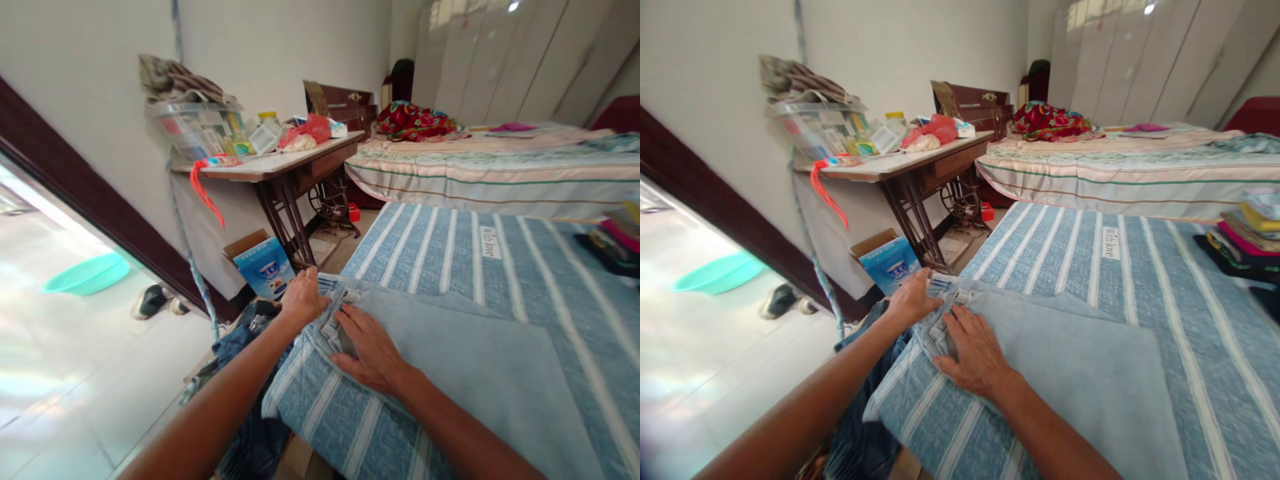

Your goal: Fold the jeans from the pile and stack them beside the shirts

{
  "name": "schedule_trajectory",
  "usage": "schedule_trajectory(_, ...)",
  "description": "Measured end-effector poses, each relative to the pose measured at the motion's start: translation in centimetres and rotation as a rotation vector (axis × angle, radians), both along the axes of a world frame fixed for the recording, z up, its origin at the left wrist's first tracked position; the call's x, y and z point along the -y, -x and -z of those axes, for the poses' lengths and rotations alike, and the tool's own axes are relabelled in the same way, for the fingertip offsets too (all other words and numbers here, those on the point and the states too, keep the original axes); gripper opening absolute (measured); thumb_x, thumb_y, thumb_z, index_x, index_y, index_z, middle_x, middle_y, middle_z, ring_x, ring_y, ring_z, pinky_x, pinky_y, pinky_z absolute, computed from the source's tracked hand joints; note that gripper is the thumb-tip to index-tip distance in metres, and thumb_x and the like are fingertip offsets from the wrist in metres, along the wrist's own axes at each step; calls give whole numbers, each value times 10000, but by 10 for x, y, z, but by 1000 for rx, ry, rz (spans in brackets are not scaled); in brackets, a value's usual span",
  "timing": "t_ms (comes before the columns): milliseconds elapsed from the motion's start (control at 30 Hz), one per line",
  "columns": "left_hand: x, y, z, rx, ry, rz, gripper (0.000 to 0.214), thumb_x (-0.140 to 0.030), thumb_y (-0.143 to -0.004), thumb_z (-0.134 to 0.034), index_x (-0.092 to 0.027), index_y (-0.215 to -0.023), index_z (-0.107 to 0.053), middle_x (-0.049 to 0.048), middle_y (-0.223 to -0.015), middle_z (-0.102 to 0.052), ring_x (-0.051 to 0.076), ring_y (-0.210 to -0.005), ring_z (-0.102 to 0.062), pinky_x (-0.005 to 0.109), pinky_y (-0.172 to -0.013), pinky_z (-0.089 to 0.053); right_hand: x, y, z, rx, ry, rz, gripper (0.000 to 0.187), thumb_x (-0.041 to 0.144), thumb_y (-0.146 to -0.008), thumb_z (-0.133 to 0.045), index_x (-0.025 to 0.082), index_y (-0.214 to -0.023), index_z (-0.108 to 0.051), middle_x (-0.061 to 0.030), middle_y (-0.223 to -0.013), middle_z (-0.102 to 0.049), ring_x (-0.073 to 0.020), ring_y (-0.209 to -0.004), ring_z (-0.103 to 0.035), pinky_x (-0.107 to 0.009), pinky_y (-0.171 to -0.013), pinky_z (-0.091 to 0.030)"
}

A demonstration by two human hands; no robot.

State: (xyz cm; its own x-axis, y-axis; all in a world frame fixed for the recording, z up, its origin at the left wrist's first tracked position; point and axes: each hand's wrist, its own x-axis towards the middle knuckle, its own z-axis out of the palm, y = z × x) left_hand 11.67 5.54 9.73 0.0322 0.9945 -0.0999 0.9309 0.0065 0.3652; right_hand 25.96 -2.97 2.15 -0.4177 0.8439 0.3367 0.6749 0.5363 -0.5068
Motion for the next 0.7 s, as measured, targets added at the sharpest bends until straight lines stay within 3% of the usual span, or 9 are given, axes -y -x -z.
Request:
schedule_trajectory(33,8,-5,-4,-53,-86,13,501,-222,-715,-599,-158,-1195,-472,134,-1217,-558,276,-1172,-491,365,-943,-391,0,-3,-5,-15,-8,14,634,408,-795,-571,101,-1326,-413,-161,-1417,-357,-272,-1293,-324,-436,-1058,-290)
schedule_trajectory(100,25,-11,-11,-207,-198,81,338,-306,-782,-530,-188,-1099,-529,96,-1075,-629,260,-1072,-560,334,-867,-420,1,-16,-15,-25,-33,50,536,388,-815,-553,125,-1275,-470,-146,-1373,-415,-256,-1256,-376,-410,-1031,-330)
schedule_trajectory(167,42,-13,-13,-277,-142,125,247,-383,-803,-489,-211,-956,-578,47,-877,-671,238,-900,-627,292,-732,-443,1,-40,-26,-7,-58,113,416,352,-826,-543,154,-1192,-537,-122,-1295,-495,-239,-1199,-438,-390,-996,-366)
schedule_trajectory(267,61,-3,-9,-226,-112,75,283,-446,-794,-462,-218,-911,-585,32,-809,-673,224,-790,-640,279,-644,-432,3,-97,-34,80,-36,245,303,328,-849,-506,173,-1095,-595,-102,-1177,-583,-228,-1111,-510,-386,-952,-395)
schedule_trajectory(367,77,12,4,-32,-139,-74,310,-486,-731,-509,-224,-876,-587,37,-796,-677,229,-774,-641,301,-669,-453,7,-165,-32,234,108,418,319,336,-870,-456,168,-1091,-613,-102,-1114,-622,-231,-1053,-555,-376,-927,-405)
schedule_trajectory(433,85,17,14,215,-15,-174,317,-496,-659,-562,-223,-819,-585,35,-742,-676,237,-756,-646,306,-642,-479,11,-204,-26,313,206,509,348,351,-861,-451,163,-1102,-616,-106,-1099,-635,-248,-1026,-576,-379,-902,-418)
schedule_trajectory(533,94,17,24,617,203,-283,416,-491,-593,-602,-206,-894,-578,50,-814,-691,245,-806,-657,299,-587,-514,15,-242,-16,328,276,524,300,351,-840,-469,210,-1034,-651,-58,-1038,-666,-228,-977,-605,-334,-846,-444)
schedule_trajectory(600,95,14,25,674,134,-322,447,-475,-586,-609,-196,-932,-561,59,-879,-688,239,-841,-655,294,-598,-523,15,-254,-10,326,300,515,244,349,-819,-496,249,-954,-673,-23,-969,-684,-209,-944,-614,-301,-806,-450)
schedule_trajectory(700,88,10,18,360,-161,-238,357,-442,-636,-586,-197,-895,-563,58,-897,-673,224,-844,-647,305,-704,-511,12,-262,-3,319,315,518,204,358,-791,-521,262,-861,-687,-15,-871,-691,-213,-883,-623,-294,-746,-448)
